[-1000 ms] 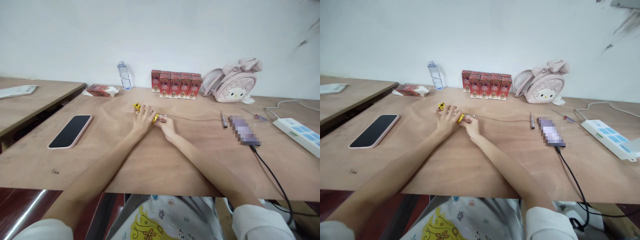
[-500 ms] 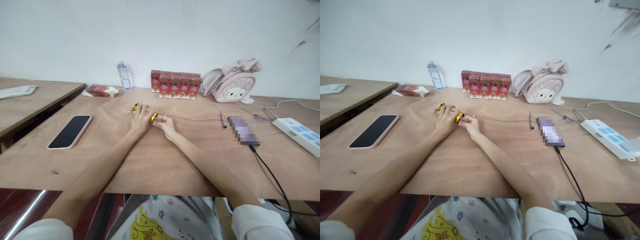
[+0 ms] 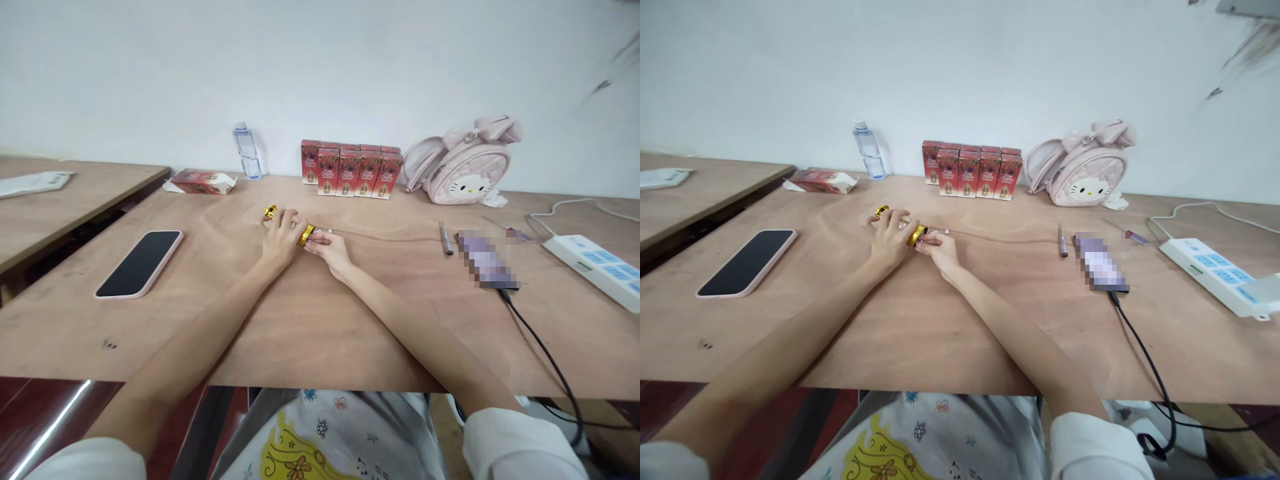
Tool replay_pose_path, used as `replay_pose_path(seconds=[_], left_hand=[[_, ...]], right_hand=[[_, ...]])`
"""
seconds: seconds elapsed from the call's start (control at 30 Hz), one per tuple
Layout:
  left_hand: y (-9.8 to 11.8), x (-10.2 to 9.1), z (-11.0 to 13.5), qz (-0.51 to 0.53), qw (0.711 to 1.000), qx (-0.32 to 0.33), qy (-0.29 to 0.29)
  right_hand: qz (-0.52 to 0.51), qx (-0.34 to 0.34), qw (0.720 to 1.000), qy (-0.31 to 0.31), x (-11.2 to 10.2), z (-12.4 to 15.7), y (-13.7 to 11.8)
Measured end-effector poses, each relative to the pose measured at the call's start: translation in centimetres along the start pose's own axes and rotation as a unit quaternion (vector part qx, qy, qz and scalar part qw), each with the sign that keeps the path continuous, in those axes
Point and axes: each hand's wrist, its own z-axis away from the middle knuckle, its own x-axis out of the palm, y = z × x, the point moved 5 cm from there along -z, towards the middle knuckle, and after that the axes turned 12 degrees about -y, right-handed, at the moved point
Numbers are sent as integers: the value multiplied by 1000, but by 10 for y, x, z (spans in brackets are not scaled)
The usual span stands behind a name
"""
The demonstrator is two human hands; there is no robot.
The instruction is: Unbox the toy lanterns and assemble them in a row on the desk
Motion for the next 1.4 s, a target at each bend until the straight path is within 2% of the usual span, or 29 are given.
replay_pose_path(seconds=[0.27, 0.57, 0.8, 1.03, 1.2, 1.4], left_hand=[[3, -1, 0, 0, 1000, 9, 1], [3, -1, 0, 0, 1000, 0, -2], [-7, 0, -1, 12, 999, -42, 4], [-7, 0, 0, -6, 999, -33, 22], [-8, 1, -1, 13, 999, -45, 7], [-6, 2, 0, -16, 999, -36, 12]], right_hand=[[147, -59, 987, 21, -5, -2, 2], [82, -50, 995, 37, -7, -7, 9], [166, -56, 977, 121, -34, -15, -2], [205, -74, 971, 96, -38, -19, -6], [267, -89, 956, 83, -38, -19, -10], [282, -91, 953, 68, -34, -18, -12]])
